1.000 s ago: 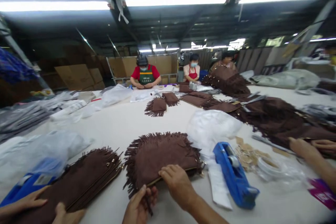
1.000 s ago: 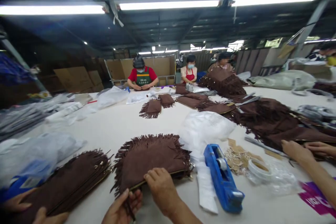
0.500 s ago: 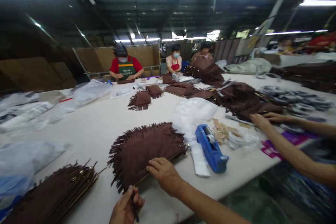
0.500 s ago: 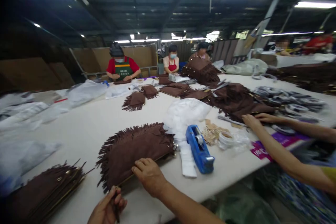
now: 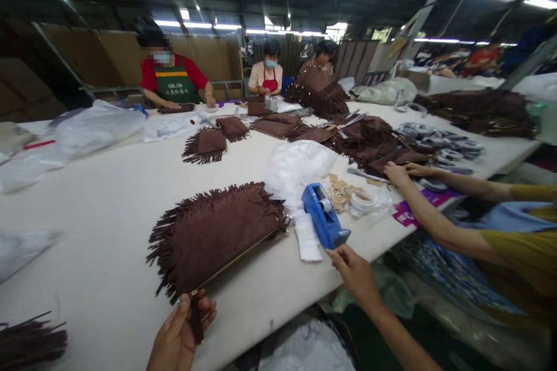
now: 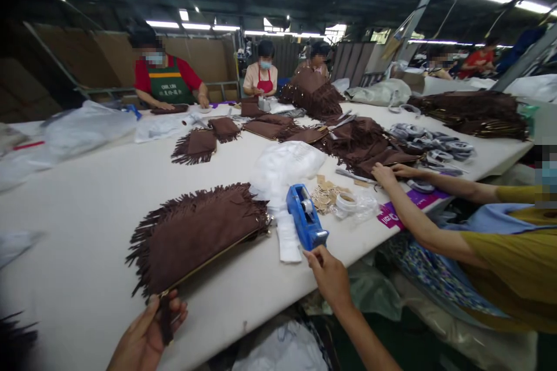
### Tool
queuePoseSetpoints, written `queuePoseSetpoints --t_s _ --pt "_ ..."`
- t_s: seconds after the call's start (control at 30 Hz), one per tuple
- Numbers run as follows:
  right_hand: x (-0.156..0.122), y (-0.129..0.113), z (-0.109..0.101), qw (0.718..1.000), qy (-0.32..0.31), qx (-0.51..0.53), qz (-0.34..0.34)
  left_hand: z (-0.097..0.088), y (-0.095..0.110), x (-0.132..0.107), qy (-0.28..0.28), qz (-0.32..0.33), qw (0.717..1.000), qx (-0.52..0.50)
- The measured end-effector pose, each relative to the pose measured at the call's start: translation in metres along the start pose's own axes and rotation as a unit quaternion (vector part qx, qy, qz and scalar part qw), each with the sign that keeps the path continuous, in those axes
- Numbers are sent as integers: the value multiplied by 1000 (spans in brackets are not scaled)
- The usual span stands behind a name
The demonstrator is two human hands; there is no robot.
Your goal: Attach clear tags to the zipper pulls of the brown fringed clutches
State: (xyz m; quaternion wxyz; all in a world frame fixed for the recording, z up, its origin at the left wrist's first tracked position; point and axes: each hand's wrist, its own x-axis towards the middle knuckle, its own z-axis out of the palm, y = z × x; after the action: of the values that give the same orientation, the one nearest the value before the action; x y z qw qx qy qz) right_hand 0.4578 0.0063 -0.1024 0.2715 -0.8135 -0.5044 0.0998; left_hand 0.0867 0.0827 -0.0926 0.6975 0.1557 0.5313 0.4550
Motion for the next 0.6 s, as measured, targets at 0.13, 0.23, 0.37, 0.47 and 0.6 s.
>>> queuePoseSetpoints --t_s 0.13,0.23,0.37,0.47,0.6 --pt "4 0 16 978 24 -103 -182 -2 0 -1 1 14 1000 23" --pt "12 -6 31 952 5 -194 -238 -5 0 -1 9 8 999 45" --pt "25 -4 45 933 -48 -285 -213 -8 -4 2 21 14 997 68" --pt "28 5 50 927 -44 -307 -211 -17 -8 7 39 19 990 130" --pt "26 15 46 935 2 -292 -202 -28 -7 -2 175 134 903 368"
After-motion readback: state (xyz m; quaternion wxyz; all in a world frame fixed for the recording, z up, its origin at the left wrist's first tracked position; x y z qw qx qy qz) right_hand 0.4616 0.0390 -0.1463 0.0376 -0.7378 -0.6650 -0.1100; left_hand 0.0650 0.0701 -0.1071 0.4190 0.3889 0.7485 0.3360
